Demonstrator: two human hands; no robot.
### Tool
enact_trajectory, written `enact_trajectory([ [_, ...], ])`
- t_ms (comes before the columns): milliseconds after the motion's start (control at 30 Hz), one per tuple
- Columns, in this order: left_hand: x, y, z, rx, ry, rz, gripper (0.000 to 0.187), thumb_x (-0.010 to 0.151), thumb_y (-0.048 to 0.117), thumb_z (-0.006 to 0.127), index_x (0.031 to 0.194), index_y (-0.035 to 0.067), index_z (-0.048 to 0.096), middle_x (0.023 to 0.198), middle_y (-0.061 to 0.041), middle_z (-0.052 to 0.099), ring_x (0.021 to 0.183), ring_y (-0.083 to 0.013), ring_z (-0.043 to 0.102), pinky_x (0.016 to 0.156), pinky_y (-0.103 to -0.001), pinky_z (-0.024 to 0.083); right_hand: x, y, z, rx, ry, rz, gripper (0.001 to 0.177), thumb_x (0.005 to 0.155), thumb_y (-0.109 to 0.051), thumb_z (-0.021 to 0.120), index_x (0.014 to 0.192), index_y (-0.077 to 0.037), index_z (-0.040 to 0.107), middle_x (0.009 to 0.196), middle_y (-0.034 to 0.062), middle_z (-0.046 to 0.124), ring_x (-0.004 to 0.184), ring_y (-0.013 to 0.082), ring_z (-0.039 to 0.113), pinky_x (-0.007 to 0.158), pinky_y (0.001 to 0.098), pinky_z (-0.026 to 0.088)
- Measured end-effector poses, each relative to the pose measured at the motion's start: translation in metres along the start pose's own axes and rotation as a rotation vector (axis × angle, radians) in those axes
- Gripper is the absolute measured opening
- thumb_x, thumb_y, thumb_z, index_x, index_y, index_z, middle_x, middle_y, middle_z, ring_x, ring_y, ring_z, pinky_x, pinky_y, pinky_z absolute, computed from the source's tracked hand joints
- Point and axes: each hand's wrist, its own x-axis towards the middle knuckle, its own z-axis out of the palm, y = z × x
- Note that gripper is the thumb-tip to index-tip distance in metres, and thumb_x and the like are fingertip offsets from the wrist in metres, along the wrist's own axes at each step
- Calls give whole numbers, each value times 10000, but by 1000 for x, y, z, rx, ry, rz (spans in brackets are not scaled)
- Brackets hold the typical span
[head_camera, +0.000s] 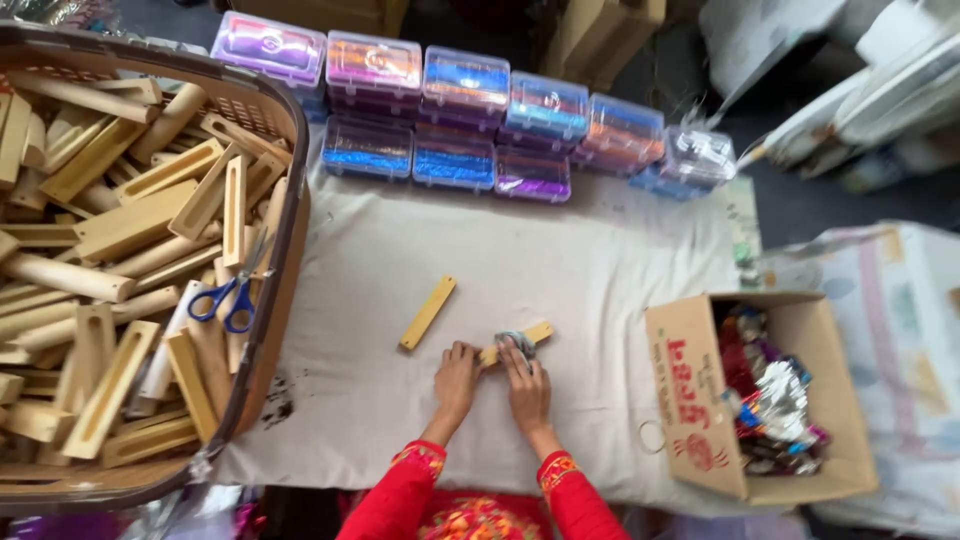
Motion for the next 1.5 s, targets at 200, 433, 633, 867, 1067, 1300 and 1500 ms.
enact_trajectory([
  [200,-7,12,-16,-51,108,112,259,873,132,715,1112,123,614,1097,-31,637,1036,-260,625,802,-412,566,3,42,15,95,248,266,592,821,55,598,1374,-154,619,1454,-41,630,1037,311,602,948,392,529],
  [433,-6,10,-43,-213,98,8,331,803,56,697,1114,145,626,1034,-17,674,1006,-254,647,789,-423,552,-7,-24,15,63,161,-190,707,794,48,589,1478,-120,535,1488,48,593,1105,354,624,928,423,536],
  [633,-10,22,-61,-321,37,-80,238,837,55,680,1053,153,668,1023,2,690,964,-218,707,772,-392,551,18,12,8,116,19,131,798,805,130,551,1493,-275,552,1538,-70,566,935,299,605,863,385,580],
  [867,-9,15,-54,-310,54,-78,262,835,54,682,1077,154,684,1029,-3,692,956,-226,709,779,-391,551,0,-30,5,205,134,-2,835,723,134,524,1478,-222,558,1526,-49,532,1037,341,603,865,391,561],
  [1067,-18,4,-58,-284,26,-60,240,842,78,686,1067,159,686,1014,1,703,954,-219,720,777,-387,557,14,12,20,144,-12,237,754,829,128,526,1478,-256,557,1536,-73,541,982,295,607,870,378,568],
  [1300,-6,21,-64,-285,21,-84,251,858,106,679,1098,175,703,1028,3,703,949,-241,704,768,-404,551,-7,-33,14,235,7,-6,743,807,107,524,1482,-204,558,1559,-6,530,1040,322,612,927,396,546],
  [1500,-4,17,-58,-98,-33,20,251,858,189,749,1109,185,726,1065,-26,658,984,-261,665,777,-433,551,24,36,7,43,169,31,741,777,97,516,1458,-185,584,1538,-38,536,1084,289,611,995,403,519],
])
